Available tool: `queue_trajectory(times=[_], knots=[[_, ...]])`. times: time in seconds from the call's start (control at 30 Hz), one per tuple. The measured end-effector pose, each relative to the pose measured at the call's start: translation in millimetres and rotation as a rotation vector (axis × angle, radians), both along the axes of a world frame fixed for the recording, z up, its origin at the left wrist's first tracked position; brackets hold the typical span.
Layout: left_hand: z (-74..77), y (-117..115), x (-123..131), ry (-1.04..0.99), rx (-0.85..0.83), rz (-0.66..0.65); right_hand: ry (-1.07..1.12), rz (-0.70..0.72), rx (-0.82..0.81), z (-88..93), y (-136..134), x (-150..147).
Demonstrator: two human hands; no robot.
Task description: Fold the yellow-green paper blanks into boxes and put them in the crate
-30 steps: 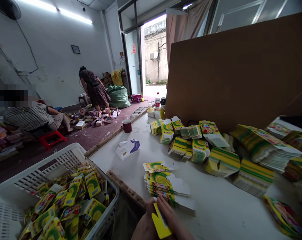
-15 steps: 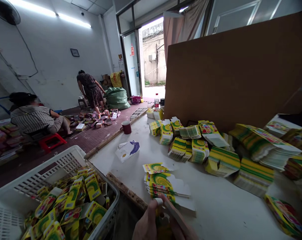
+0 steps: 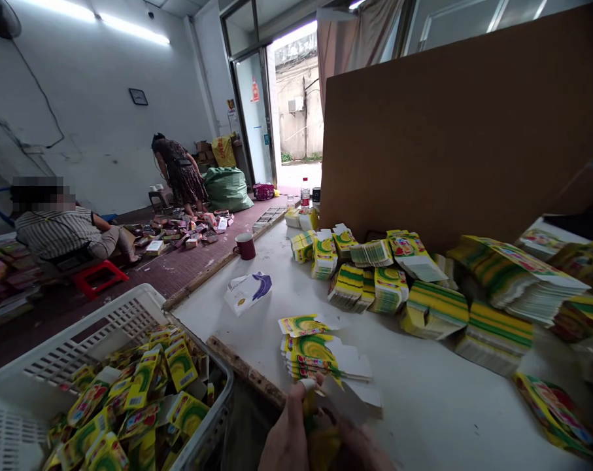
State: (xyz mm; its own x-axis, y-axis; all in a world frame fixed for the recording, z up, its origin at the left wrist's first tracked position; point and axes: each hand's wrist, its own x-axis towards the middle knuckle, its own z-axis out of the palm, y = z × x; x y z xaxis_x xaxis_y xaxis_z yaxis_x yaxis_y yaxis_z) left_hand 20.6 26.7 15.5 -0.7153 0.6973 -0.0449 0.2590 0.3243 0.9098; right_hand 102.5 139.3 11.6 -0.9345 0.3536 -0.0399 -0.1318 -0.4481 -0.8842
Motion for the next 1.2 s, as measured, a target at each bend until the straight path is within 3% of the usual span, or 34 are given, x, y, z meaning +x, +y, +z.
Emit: queue_trajectory(times=[0.07, 0.13, 0.27, 0.43, 0.57, 0.67, 0.77, 0.87, 0.97, 1.2], knots=[[10.1, -2, 4, 0.077, 0.004, -0.05, -0.025, 0.022, -0.296, 8.6, -5, -2], [22.7, -4, 7, 0.133, -0.003, -0.099, -0.038, -0.025, -0.405, 19.7, -10, -2], [40.3, -4, 8, 0.157, -0.02, -0.081, -0.064, -0.044, -0.461, 36.9, -12, -3], [44.7, -1, 6, 0.093, -0.023, -0.051, -0.079, 0.001, -0.463, 38.3, -9, -6], [43.9, -3, 2, 0.114, 0.001, -0.085, -0.056, -0.027, -0.062, 32.4, -9, 0], [38.2, -3, -2, 0.05, 0.007, -0.177, -0.036, -0.019, 0.382, 30.7, -5, 8], [28.5, 1, -3, 0.127, 0.022, -0.252, -0.021, 0.009, 0.778, 26.8, 2, 11], [24.4, 2, -2, 0.243, 0.0, -0.139, 0.0, -0.092, 0.897, 19.3, 11, 13], [31.2, -2, -1, 0.259, -0.092, -0.008, 0.001, -0.181, 0.961, 12.8, 19, 15], [52.1, -19, -9, 0.162, -0.195, -0.045, 0.031, 0.034, 1.209, 11.3, 28, 17]])
